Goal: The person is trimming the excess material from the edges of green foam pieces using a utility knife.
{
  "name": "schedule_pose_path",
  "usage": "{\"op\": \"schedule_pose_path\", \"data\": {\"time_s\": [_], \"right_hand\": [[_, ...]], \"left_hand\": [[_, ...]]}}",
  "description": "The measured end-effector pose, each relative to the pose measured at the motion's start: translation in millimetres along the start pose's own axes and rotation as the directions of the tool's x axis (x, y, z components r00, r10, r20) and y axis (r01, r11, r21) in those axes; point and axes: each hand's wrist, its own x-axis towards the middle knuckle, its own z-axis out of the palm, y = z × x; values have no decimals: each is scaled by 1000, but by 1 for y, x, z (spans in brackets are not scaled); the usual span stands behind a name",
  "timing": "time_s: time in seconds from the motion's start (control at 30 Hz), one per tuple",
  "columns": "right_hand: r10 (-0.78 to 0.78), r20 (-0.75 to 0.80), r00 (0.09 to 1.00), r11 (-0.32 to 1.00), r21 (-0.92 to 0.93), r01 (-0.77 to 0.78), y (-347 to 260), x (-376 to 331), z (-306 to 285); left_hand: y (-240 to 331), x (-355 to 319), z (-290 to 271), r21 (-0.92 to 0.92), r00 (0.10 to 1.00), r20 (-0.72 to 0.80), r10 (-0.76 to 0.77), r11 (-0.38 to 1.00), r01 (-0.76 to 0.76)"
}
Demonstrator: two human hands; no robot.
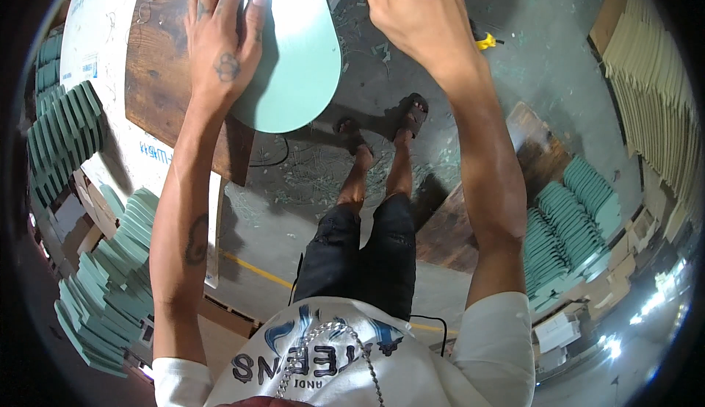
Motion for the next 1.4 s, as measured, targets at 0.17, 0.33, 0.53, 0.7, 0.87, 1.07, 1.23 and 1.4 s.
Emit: {"op": "schedule_pose_path", "data": {"time_s": [0.17,0.33,0.53,0.7,0.87,1.07,1.23,1.4], "right_hand": [[-241,392,888,959,-42,279,-8,-54,-7],[-243,404,882,964,1,265,7,-17,-10],[-333,64,941,879,-339,334,24,56,1],[-173,412,895,955,293,50,26,24,1],[-72,-28,997,984,160,75,24,63,1],[-210,-111,971,963,150,226,43,37,33],[-322,-106,941,913,229,338,50,2,41],[-354,75,932,811,521,266,50,-34,26]], "left_hand": [[-30,-13,8,58,996,-38,78,995,-76],[-19,-12,7,67,999,-44,28,997,-25],[-19,-8,8,34,998,-67,3,999,-1],[-12,-9,4,31,999,-15,-41,999,41],[-14,-9,2,41,999,-3,-34,999,34],[-10,-6,4,48,999,-18,-45,998,46],[-8,-4,0,54,999,1,-51,997,51],[-10,-6,2,39,998,14,-57,998,57]]}}
